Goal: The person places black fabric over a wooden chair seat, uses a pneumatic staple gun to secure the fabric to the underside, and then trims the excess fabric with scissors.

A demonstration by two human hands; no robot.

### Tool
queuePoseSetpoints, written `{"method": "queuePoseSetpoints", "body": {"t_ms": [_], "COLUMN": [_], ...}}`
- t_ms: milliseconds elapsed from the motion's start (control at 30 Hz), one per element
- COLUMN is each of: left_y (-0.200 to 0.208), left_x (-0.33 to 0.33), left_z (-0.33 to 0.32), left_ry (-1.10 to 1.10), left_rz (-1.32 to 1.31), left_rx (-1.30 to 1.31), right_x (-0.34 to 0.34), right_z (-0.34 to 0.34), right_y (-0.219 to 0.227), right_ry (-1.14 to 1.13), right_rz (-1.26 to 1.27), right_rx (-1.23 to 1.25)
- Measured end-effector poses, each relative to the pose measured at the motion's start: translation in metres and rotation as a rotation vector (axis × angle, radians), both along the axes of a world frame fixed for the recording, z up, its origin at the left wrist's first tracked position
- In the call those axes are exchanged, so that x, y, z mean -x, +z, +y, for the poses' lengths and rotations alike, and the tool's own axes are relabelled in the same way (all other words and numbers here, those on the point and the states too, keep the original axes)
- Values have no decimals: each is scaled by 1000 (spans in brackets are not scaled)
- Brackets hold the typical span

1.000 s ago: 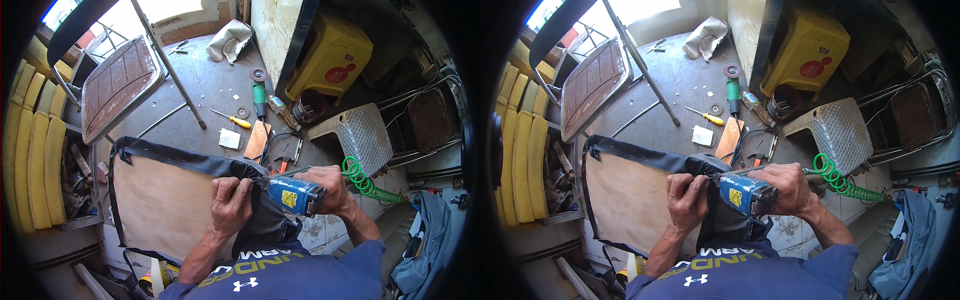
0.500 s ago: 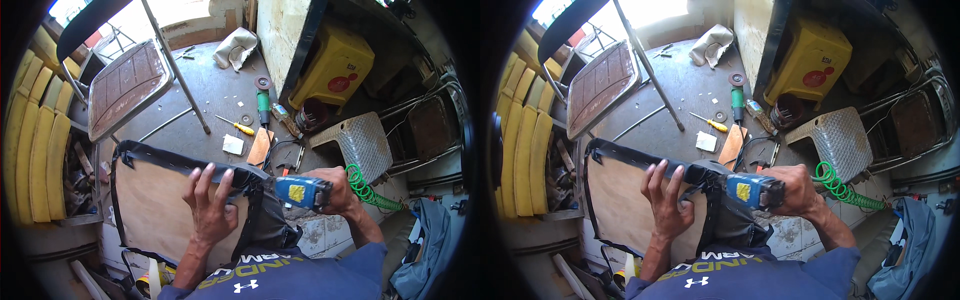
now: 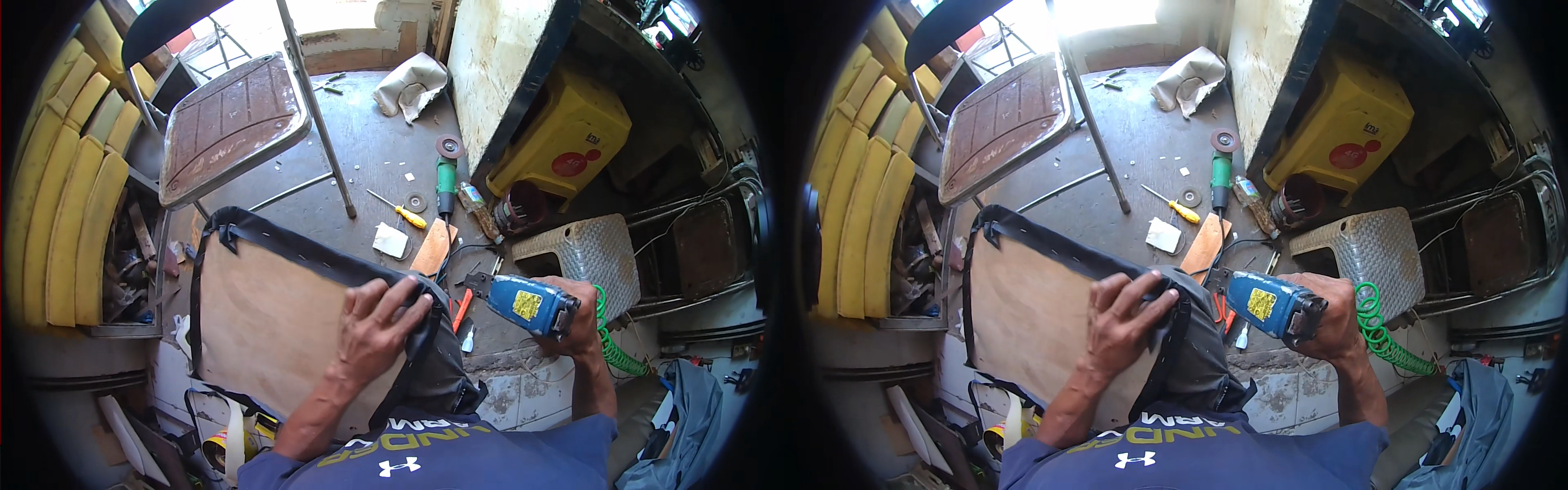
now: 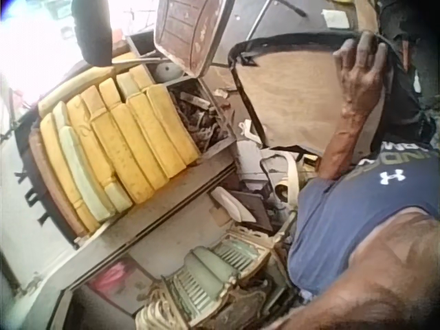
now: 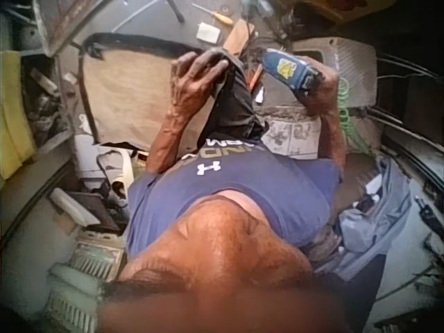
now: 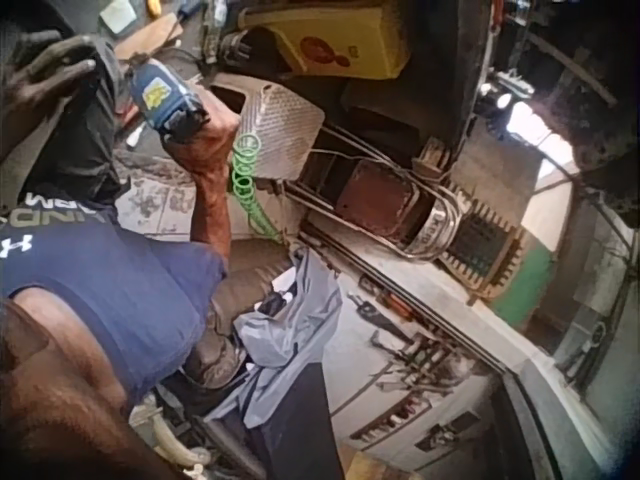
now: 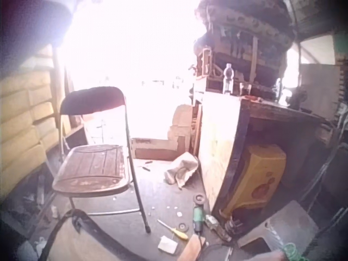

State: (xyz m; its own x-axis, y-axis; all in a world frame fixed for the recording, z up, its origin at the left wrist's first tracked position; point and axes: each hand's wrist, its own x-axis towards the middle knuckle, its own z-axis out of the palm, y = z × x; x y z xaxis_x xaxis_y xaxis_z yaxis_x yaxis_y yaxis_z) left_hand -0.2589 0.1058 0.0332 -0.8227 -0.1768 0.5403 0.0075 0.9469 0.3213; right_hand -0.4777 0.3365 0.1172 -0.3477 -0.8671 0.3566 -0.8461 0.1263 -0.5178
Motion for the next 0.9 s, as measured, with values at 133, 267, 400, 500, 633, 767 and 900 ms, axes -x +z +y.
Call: {"method": "queuePoseSetpoints", "body": {"t_ms": [133, 267, 400, 500, 633, 767, 900], "left_y": [-17, -22, -25, -25, -32, -40, -35], "left_x": [-13, -16, -13, -14, -22, -23, -26], "left_z": [26, 30, 22, 18, 19, 23, 25], "left_ry": [-45, -74, -144, -182, -255, -222, -67], "left_rz": [93, 120, 151, 134, 108, 140, 249], "left_rx": [-52, -75, -197, -240, -248, -241, -236], "right_x": [3, 6, 11, 10, 7, 6, 10], "right_z": [-9, -23, -30, -35, -44, -49, -45], "right_y": [1, 7, 11, 18, 18, 17, 23], "right_ry": [44, 101, 176, 274, 429, 482, 406], "right_rz": [-36, -1, 31, 139, 254, 265, 277], "right_rx": [-5, -56, -106, -239, -302, -331, -313]}}
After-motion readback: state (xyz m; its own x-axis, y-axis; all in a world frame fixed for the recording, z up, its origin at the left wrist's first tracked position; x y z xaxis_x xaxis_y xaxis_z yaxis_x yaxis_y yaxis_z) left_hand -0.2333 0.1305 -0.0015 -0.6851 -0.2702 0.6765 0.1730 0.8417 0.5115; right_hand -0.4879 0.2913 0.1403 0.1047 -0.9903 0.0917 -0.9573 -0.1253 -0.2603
